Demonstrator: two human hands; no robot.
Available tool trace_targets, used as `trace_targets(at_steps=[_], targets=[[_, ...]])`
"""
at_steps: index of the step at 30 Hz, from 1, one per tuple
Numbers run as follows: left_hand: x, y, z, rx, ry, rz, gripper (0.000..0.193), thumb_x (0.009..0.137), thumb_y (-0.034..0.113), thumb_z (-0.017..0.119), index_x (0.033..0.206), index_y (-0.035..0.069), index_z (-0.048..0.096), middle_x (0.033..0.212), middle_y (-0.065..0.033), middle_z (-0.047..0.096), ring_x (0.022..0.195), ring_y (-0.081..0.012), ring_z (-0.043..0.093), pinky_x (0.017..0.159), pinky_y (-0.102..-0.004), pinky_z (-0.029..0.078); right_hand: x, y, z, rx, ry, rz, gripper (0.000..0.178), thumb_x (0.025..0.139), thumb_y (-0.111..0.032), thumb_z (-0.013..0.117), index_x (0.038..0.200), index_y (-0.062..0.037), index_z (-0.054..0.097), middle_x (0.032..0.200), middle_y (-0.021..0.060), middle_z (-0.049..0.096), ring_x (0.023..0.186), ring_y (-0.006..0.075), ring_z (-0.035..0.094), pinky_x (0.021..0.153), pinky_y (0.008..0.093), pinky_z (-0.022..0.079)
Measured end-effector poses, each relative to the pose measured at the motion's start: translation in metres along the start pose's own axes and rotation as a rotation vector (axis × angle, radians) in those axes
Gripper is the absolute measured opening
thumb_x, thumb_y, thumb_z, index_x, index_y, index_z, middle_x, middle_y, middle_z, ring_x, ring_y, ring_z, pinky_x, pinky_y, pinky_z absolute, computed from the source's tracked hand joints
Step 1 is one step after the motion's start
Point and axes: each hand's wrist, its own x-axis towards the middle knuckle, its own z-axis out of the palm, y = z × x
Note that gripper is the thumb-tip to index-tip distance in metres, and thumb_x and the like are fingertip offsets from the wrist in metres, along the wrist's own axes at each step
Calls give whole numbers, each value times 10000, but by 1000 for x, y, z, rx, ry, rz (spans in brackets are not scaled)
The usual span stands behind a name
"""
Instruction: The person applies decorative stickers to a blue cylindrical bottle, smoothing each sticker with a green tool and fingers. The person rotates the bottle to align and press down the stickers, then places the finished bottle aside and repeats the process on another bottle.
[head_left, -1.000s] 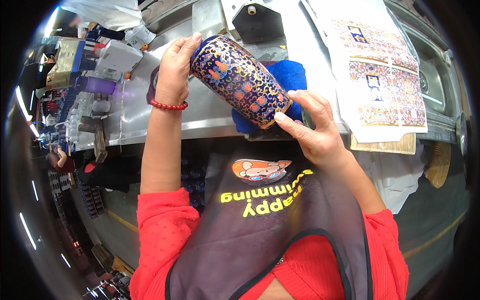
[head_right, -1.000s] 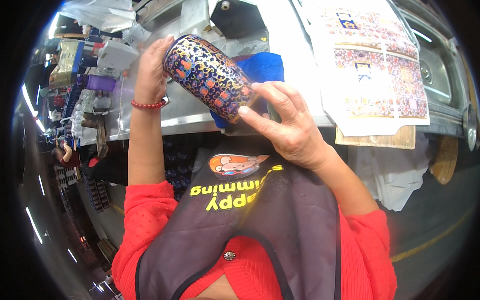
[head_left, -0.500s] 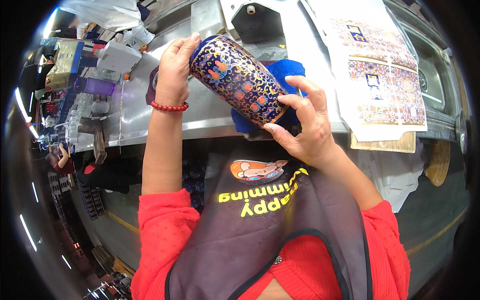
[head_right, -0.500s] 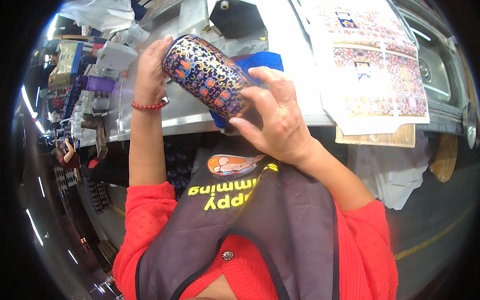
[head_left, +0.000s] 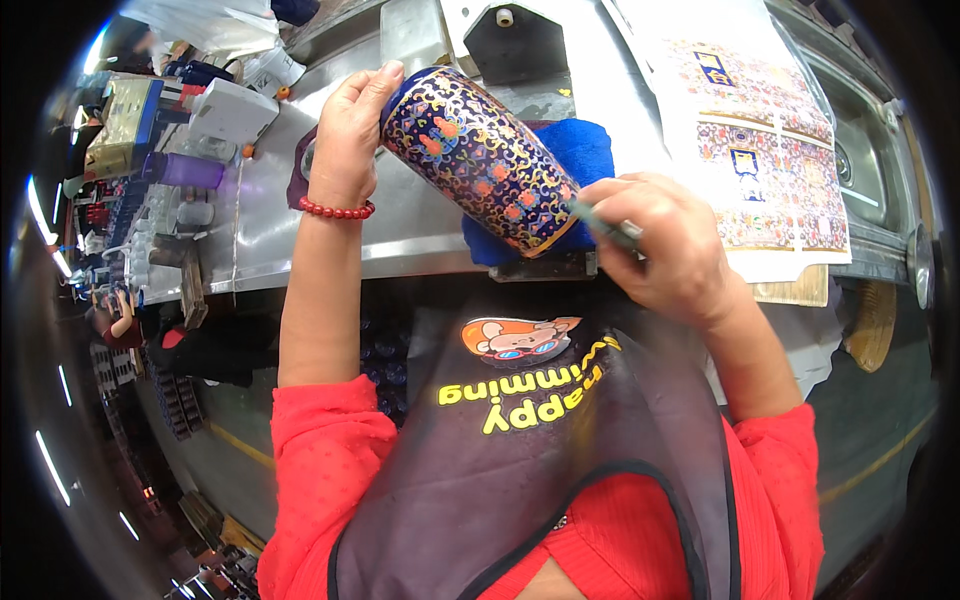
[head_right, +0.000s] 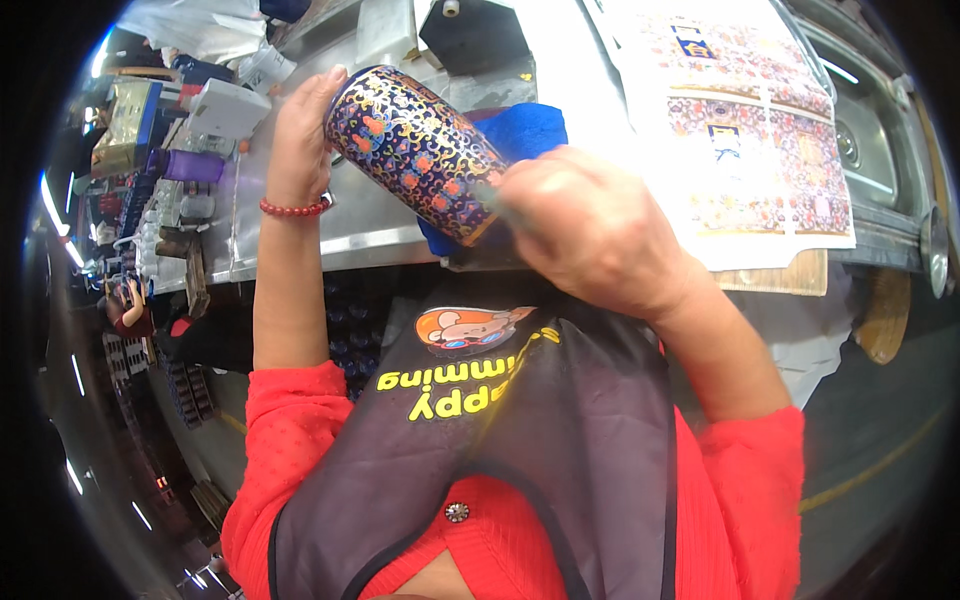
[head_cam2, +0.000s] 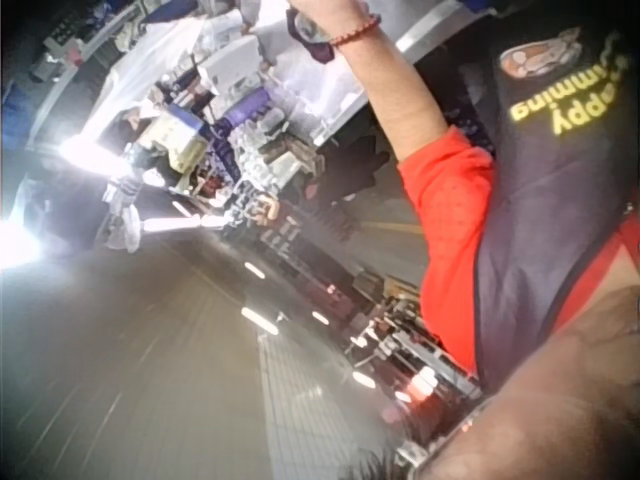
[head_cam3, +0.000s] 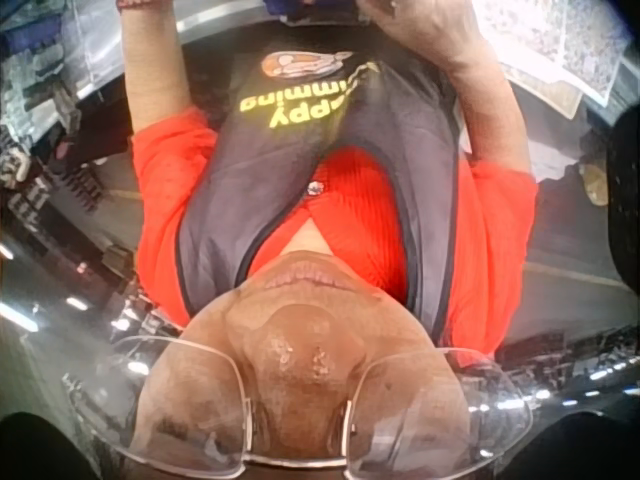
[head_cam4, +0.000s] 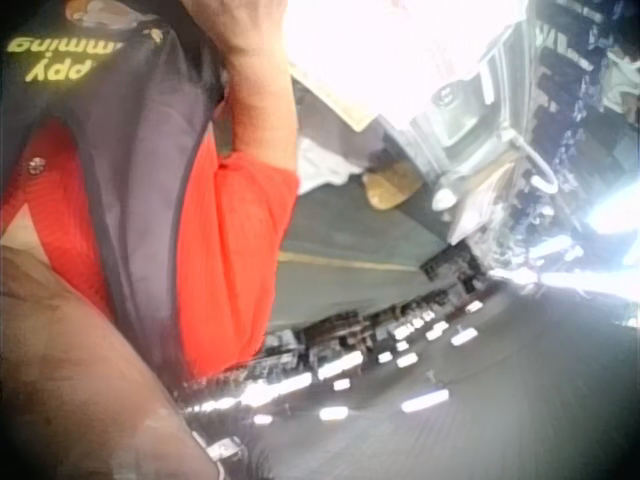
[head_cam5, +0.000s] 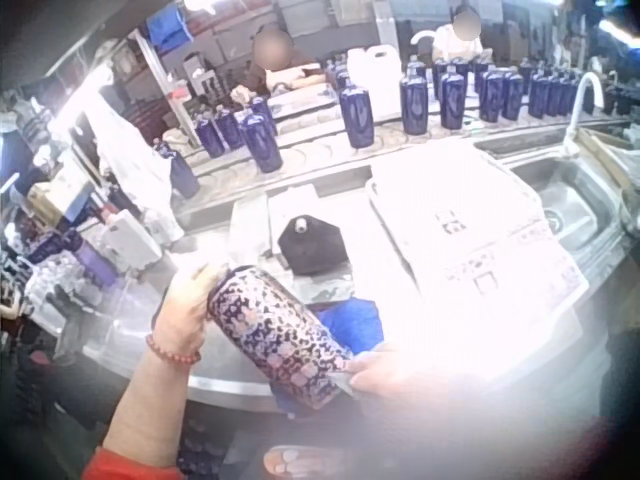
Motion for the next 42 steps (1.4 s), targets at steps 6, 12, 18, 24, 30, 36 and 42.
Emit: trace_targets(at_steps=[6, 12, 18, 24, 30, 36, 42], targets=[[2, 2, 0, 17, -15, -11, 279, 978, 314, 705, 931, 40, 678, 789, 24, 659, 650, -25, 568, 565, -185, 418, 22, -8, -8, -225, -327, -318, 159, 700, -144, 732, 819, -126, 628, 963, -4, 646, 803, 143, 605, 851, 392, 438], [5, 0, 3, 4, -18, 12, 284, 975, 319, 708, 928, 41, 677, 776, 28, 656, 632, -22, 560, 554, -181, 412, 19, -17, -14, -258, -299, -259, 162, 704, -112, 752, 824, -144, 649, 950, -43, 652, 772, 108, 589, 852, 416, 420], [7, -2, -1, 10, -21, -12, 288, 976, 327, 706, 940, 44, 673, 785, 29, 657, 648, -22, 562, 575, -183, 420, 9, -15, -13, -230, -306, -232, 178, 724, -118, 748, 878, -154, 668, 934, -30, 652, 772, 131, 595, 864, 427, 422], [8, -5, 0, -21, -27, -1, 297, 974, 338, 706, 956, 43, 674, 800, 27, 660, 664, -21, 564, 593, -185, 428, -17, -6, -16, -157, -200, 71, 352, 767, -2, 702, 1118, -3, 670, 1116, 151, 675, 908, 297, 633, 724, 383, 551], [8, -4, 1, -18, -34, -13, 299, 977, 337, 704, 958, 41, 668, 805, 23, 664, 672, -27, 571, 602, -187, 434, -29, -22, -6, -235, -321, 185, 576, 777, 37, 648, 1333, -116, 654, 1460, 189, 533, 1182, 394, 571, 1003, 464, 509], [8, -1, 0, 0, -65, -14, 307, 978, 339, 701, 966, 35, 666, 815, 14, 672, 684, -35, 587, 611, -191, 445, -30, -18, 2, -297, -354, 100, 592, 798, -62, 640, 1381, -161, 609, 1486, 165, 476, 1137, 351, 548, 936, 429, 511], [9, -3, 2, -21, -63, -18, 310, 982, 331, 696, 989, 22, 672, 825, 9, 675, 703, -38, 595, 632, -189, 452, -30, -17, 3, -312, -267, 110, 571, 803, -57, 649, 1362, -167, 618, 1461, 149, 495, 1146, 342, 546, 963, 435, 501]])
